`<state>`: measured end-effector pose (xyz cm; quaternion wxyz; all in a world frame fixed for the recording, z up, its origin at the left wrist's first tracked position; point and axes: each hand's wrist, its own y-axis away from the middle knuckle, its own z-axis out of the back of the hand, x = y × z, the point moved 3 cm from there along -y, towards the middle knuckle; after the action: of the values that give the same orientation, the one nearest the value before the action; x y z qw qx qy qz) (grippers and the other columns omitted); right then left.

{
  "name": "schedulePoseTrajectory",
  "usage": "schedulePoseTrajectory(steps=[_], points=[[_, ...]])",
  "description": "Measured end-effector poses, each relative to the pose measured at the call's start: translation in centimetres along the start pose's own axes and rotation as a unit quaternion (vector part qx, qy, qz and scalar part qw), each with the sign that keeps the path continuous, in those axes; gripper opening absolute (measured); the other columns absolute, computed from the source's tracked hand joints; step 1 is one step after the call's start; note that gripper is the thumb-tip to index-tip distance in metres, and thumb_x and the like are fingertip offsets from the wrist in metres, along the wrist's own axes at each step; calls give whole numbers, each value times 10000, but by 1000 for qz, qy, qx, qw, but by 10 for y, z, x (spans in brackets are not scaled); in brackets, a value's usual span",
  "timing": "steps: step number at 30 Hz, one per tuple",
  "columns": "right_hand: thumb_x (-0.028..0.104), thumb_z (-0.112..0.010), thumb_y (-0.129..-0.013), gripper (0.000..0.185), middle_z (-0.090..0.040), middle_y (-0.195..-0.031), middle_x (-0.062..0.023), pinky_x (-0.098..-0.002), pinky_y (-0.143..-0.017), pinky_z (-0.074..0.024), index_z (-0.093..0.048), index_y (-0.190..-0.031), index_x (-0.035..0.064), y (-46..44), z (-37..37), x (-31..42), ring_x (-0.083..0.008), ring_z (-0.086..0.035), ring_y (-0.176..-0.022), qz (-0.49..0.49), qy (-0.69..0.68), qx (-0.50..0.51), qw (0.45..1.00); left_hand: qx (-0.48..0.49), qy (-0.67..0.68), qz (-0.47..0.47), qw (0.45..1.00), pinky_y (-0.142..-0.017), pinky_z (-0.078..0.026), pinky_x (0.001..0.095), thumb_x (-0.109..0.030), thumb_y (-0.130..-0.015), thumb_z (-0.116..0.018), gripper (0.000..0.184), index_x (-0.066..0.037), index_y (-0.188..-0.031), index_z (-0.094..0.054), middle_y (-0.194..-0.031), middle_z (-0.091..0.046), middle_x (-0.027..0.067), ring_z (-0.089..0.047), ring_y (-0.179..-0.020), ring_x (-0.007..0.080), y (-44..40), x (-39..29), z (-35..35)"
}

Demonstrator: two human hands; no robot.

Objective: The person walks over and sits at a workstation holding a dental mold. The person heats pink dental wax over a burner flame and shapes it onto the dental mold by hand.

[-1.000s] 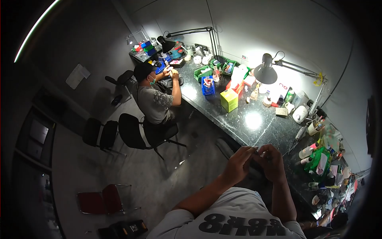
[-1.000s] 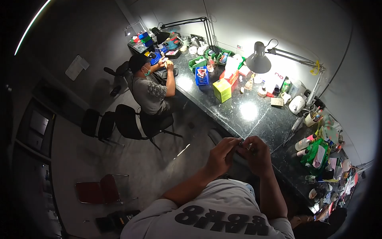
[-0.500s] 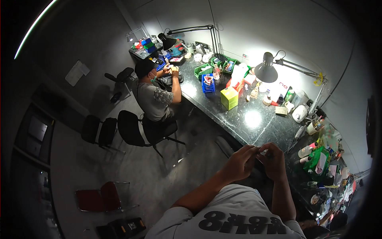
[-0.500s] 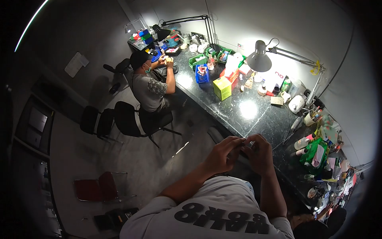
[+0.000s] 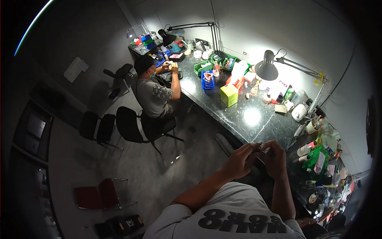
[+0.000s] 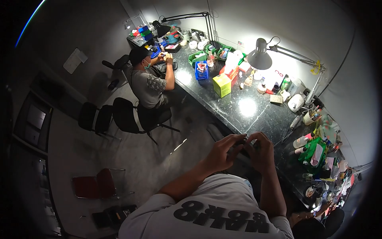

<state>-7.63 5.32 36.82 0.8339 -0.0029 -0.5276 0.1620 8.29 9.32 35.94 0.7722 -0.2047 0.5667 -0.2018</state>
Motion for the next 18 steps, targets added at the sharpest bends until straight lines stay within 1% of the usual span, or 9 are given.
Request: schedulePoseTrajectory(steps=[2, 7, 8, 12, 15, 18], points=[[17, -719, -711, 171, -599, -816, -34, -270, -605, -423, -618, -845, 53, 1, 1, 1, -107, -506, -626, -5, 6, 0, 1000, 6, -4, -5, 1000, -781, -534, 342, 3, -896, -604, 356, 13, -1248, -552, -1051, -651, 190, -684, -934, 289, 1, 1, -1], [19, -731, -706, 184, -599, -809, -33, -272, -608, -424, -621, -850, 51, 2, 2, 0, -108, -505, -628, -16, 15, 2, 1000, 2, 3, -2, 1000, -784, -531, 351, 0, -898, -605, 394, 3, -1285, -532, -1064, -648, 195, -680, -946, 299, 2, -1, -2], [19, -732, -706, 186, -600, -808, -33, -273, -610, -425, -622, -853, 51, 3, 3, -1, -108, -508, -631, -3, 21, 1, 1000, 6, 7, 0, 1000, -787, -529, 354, 0, -898, -605, 405, -1, -1295, -525, -1069, -646, 196, -678, -955, 303, 2, -1, -3], [14, -735, -700, 198, -604, -811, -33, -272, -615, -427, -623, -860, 49, 5, 6, -2, -108, -519, -641, 17, 25, 2, 1000, 15, 17, 7, 1000, -796, -527, 357, -4, -901, -605, 418, -8, -1309, -514, -1082, -641, 197, -673, -962, 307, 3, -1, -5], [6, -733, -699, 200, -608, -815, -33, -269, -614, -428, -624, -861, 48, 7, 8, -2, -106, -523, -643, -1, 14, 6, 1000, 30, 29, 17, 999, -802, -525, 355, -4, -905, -601, 420, -10, -1314, -508, -1091, -638, 197, -671, -970, 303, 2, -2, -7], [3, -736, -697, 205, -608, -818, -31, -265, -611, -428, -622, -861, 48, 8, 10, -3, -102, -521, -638, 8, 24, -2, 1000, 26, 34, 6, 999, -808, -524, 355, -1, -907, -598, 415, -10, -1313, -509, -1096, -637, 197, -668, -984, 301, 2, -3, -7]])
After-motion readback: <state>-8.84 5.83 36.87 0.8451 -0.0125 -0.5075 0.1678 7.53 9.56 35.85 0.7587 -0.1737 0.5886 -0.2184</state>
